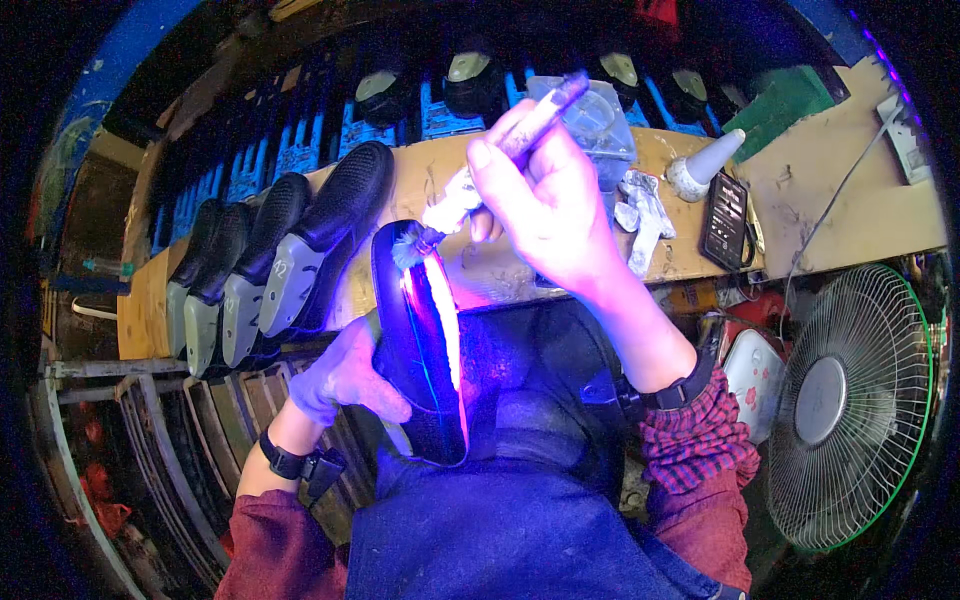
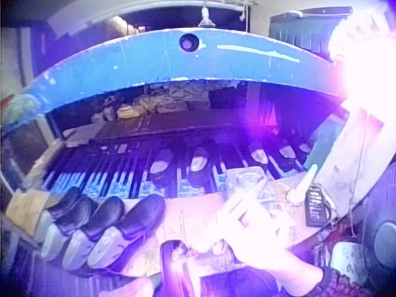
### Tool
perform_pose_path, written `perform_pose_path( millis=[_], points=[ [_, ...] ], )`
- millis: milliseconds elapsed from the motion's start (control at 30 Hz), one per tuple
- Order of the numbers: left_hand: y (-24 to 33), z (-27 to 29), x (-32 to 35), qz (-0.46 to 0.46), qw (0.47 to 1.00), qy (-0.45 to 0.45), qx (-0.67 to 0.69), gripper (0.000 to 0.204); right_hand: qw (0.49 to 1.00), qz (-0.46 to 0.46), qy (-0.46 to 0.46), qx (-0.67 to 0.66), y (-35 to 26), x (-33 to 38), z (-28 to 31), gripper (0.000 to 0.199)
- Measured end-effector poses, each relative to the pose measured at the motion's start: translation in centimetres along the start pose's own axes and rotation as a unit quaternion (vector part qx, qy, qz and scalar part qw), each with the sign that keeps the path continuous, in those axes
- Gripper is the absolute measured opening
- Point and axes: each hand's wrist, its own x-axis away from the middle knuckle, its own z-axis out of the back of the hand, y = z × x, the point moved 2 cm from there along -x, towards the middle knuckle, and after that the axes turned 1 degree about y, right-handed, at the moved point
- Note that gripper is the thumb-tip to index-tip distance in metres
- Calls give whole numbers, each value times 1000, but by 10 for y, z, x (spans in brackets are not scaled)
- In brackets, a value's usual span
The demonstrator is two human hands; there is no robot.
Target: Apply adhesive coating to shoe soles and position them on a manufacturing track.
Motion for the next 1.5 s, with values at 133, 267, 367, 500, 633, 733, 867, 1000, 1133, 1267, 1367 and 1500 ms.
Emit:
perform_pose_path(
  millis=[133, 267, 367, 500, 633, 733, 867, 1000, 1133, 1267, 1367, 1500],
  points=[
    [19, -15, -9, -70, 997, 22, -23, 58, 999, 18, 9, -35, 10, 24, -1, 5],
    [-5, 8, -6, -38, 998, 34, 40, 57, 997, 69, 0, 24, 12, 48, -2, 4],
    [-42, 26, -5, -66, 993, 57, 73, 53, 999, -28, -18, 13, 16, 70, 1, 6],
    [-13, -21, -9, 22, 922, 92, 376, 67, 983, -20, 156, 96, 20, 64, 52, 13],
    [-1, -75, 5, -90, 839, 95, 529, 87, 915, 47, 199, 349, 31, 59, 101, 14],
    [-23, -75, 13, -83, 876, 42, 473, 85, 819, 64, 57, 567, 36, 61, 106, 11],
    [-18, -66, 14, -49, 887, 165, 428, 54, 909, -28, 195, 366, 32, 73, 107, 10],
    [-12, -67, 2, -68, 928, 264, 252, 44, 933, 41, 221, 280, 45, 104, 105, 11],
    [-14, -68, 6, -54, 919, 298, 253, 39, 983, -50, 157, 80, 31, 97, 44, 8],
    [-23, -64, 4, -44, 914, 293, 277, 40, 987, -145, 60, 46, 29, 55, -14, 9],
    [-24, -64, 2, -37, 914, 293, 278, 41, 955, -138, 104, 240, 38, -2, -21, 27],
    [-26, -62, 0, -42, 890, 272, 363, 51, 958, -87, 118, 248, 39, -30, -19, 21]
  ],
)
